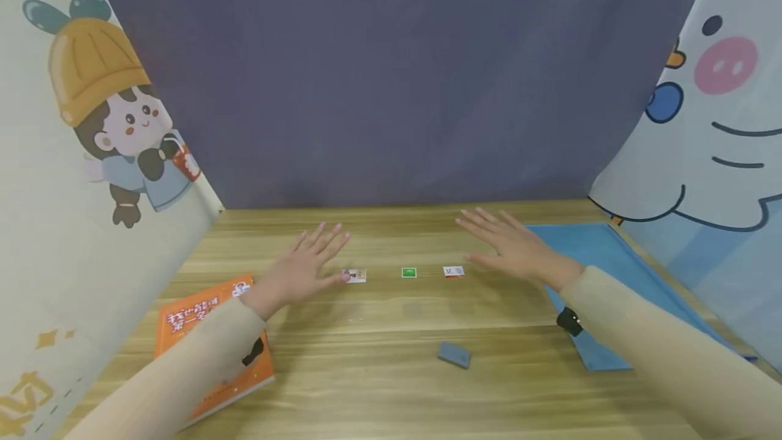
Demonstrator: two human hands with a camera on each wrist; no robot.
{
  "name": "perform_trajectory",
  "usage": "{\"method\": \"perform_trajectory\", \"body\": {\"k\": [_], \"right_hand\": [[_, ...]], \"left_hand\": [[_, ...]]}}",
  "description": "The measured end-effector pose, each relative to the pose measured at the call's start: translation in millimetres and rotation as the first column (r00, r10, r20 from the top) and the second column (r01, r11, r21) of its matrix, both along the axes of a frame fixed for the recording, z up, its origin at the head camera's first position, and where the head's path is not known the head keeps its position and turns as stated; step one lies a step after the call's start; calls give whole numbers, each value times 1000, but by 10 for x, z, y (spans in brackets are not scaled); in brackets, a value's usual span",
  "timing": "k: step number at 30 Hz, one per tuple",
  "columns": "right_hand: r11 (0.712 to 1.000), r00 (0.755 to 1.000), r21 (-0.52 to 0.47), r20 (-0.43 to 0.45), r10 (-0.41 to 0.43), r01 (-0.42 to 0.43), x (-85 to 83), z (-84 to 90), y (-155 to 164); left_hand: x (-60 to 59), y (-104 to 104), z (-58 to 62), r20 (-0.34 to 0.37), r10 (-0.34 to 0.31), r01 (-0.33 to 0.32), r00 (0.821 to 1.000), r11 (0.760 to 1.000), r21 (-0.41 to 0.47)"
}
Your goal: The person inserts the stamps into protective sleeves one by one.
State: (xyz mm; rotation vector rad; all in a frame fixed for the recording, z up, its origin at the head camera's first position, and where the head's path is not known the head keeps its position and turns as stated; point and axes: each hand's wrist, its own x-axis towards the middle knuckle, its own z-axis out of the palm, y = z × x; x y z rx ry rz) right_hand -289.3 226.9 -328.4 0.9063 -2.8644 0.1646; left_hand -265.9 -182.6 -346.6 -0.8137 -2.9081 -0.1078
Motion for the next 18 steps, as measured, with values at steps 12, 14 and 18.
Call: {"method": "perform_trajectory", "body": {"k": [12, 14, 18], "right_hand": [[993, 993, -85, 82, 88, -81, -140, 116, -353], [986, 987, -140, 115, 108, -92, -170, 111, -447], [968, 974, -233, 179, 136, -92, -218, 85, -643]], "left_hand": [[29, -23, -19, 167, 9, -43, 986, 978, 203], [52, -31, -48, 210, 31, -85, 977, 964, 252], [108, -11, -98, 282, 98, -191, 954, 926, 326]]}}
